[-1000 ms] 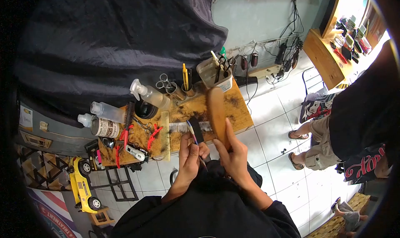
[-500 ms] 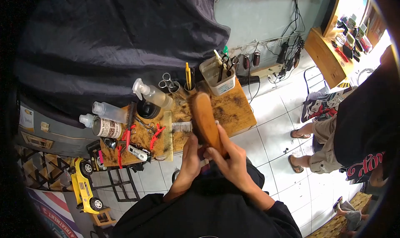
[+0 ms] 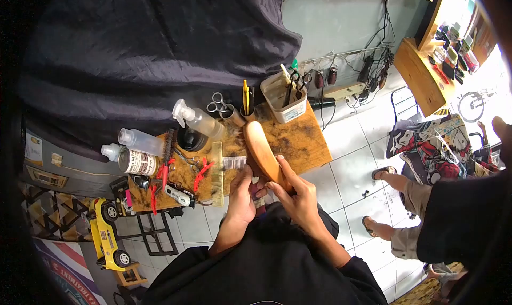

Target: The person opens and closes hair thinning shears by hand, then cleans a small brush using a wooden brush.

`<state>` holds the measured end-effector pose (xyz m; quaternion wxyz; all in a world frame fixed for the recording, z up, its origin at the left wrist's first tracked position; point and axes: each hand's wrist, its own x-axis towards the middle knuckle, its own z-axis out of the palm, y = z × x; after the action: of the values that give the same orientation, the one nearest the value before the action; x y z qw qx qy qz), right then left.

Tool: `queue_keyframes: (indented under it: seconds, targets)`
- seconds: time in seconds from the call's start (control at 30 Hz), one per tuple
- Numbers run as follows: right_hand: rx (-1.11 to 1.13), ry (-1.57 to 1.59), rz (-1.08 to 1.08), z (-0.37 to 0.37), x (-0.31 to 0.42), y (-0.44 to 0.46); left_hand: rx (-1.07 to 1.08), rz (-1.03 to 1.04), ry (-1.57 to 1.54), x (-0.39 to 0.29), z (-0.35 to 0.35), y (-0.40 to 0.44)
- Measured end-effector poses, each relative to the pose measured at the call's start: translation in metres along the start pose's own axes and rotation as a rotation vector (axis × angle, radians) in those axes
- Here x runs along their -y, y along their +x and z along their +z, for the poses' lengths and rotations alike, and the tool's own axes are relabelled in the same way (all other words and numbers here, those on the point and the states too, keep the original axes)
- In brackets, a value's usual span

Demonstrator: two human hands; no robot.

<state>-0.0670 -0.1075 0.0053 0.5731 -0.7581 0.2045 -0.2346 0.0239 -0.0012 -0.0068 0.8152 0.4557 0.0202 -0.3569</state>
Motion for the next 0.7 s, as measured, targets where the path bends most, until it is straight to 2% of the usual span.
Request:
queue_keyframes:
  seconds: [0.07,0.13,0.17,0.23,0.27,0.3,0.37,0.4,0.43,0.5,0.53,0.57,0.6,0.63,0.7]
  targets:
    - [0.008,-0.013,0.004,-0.004,-0.004,-0.001,-0.005,-0.012,-0.014,0.001,-0.001,0.001]
    - [0.182,0.572,0.28,-0.01,-0.002,-0.001,0.06,-0.135,-0.065,-0.003,-0.002,0.001]
    - [0.183,0.571,0.283,-0.013,0.0,-0.002,0.058,-0.136,-0.067,-0.005,-0.002,0.002]
    - [0.189,1.09,0.426,-0.021,0.004,-0.003,0.008,-0.251,-0.065,-0.011,-0.001,0.006]
    - [0.181,1.09,0.335,-0.022,-0.006,-0.003,0.019,-0.245,-0.023,-0.013,-0.002,0.007]
    - [0.177,1.088,0.332,-0.023,-0.006,-0.003,0.023,-0.247,-0.024,-0.013,-0.003,0.007]
    - [0.163,0.478,0.135,-0.022,-0.006,-0.006,0.013,-0.244,-0.073,-0.01,-0.008,0.006]
    - [0.16,0.347,-0.012,-0.016,-0.016,-0.006,0.088,-0.264,0.037,-0.011,-0.01,0.006]
    - [0.223,0.186,-0.09,-0.02,-0.018,-0.009,-0.064,-0.307,0.108,-0.014,0.006,0.0]
    - [0.175,-0.104,-0.114,-0.027,-0.013,-0.006,0.17,-0.343,0.338,-0.011,-0.009,-0.005]
    - [0.079,-0.137,-0.137,-0.029,-0.02,-0.003,0.172,-0.341,0.338,-0.011,-0.012,-0.005]
    - [-0.017,-0.169,-0.154,-0.03,-0.027,-0.001,0.224,-0.435,0.191,-0.01,-0.014,-0.006]
    - [-0.125,-0.191,-0.078,-0.031,-0.024,0.004,0.276,-0.526,0.043,-0.009,-0.016,-0.006]
    - [-0.171,-0.22,-0.034,-0.035,-0.027,0.008,0.28,-0.529,0.044,-0.007,-0.018,-0.005]
    - [-0.207,-0.143,-0.1,-0.039,-0.029,0.016,0.287,-0.58,-0.167,-0.002,-0.026,0.001]
